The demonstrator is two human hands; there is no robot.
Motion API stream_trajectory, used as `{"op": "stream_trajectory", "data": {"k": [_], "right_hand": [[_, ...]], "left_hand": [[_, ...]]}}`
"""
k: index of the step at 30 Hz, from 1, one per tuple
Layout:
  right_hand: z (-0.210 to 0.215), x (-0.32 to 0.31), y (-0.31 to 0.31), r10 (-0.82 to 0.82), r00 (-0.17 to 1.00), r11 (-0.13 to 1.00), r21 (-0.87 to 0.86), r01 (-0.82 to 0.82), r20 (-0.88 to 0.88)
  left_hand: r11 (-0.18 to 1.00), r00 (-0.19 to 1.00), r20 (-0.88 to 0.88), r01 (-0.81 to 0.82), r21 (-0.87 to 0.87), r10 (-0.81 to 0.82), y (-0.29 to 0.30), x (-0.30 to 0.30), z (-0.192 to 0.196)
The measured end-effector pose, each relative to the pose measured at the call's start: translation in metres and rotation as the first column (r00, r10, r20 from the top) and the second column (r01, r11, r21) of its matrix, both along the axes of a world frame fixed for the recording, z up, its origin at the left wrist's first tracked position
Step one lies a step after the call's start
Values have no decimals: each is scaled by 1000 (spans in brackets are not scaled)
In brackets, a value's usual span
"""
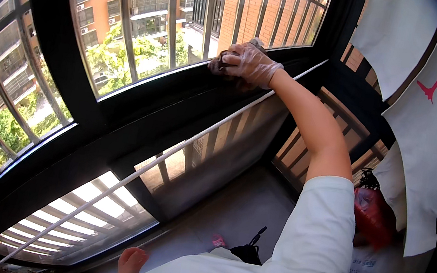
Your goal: The person cleans a balcony window using a long-handled squeegee and a cloth. They wipe the glass panes and the window frame, then dip the squeegee into a bucket of water. The person also wipes the window frame with a cloth and adjusts the squeegee tool.
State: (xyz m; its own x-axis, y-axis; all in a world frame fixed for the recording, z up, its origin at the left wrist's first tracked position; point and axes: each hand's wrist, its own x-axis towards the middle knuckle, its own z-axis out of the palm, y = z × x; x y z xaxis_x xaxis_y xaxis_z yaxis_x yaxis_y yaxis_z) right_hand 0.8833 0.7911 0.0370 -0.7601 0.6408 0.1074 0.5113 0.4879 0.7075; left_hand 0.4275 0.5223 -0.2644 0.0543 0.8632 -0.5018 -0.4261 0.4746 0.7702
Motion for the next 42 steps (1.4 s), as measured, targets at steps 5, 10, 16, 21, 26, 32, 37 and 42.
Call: {"op": "stream_trajectory", "data": {"k": [5, 10, 16, 21, 26, 32, 37, 42], "right_hand": [[-4, 146, 31, 34, 998, 992, 126, -27, -52], [-7, 248, 32, -283, 951, 927, 222, 304, -124], [-3, 172, 4, 102, 885, 943, 326, 59, -454], [-6, 81, 27, 423, 879, 895, 251, -368, -219], [-4, 106, 38, 315, 931, 947, 121, -296, -184], [17, 166, 18, -121, 955, 992, -79, 103, -270], [4, 99, 15, 199, 923, 980, 58, -190, -328], [-6, 178, 36, 285, 886, 956, 38, -292, -365]], "left_hand": [[994, 995, -83, -66, -90, 58, 30, 29, -36], [981, 990, 4, -142, -131, 143, 58, 119, 16], [979, 995, -71, -88, -182, 77, 72, 180, 39], [995, 998, -58, 15, -102, -21, 107, 215, 49], [988, 994, -56, 83, -132, -91, 116, 230, 48], [986, 994, -111, 5, -166, -23, 111, 216, 38], [986, 997, -66, 21, -164, -32, 127, 226, 32], [987, 998, -1, 58, -152, -59, 129, 238, 31]]}}
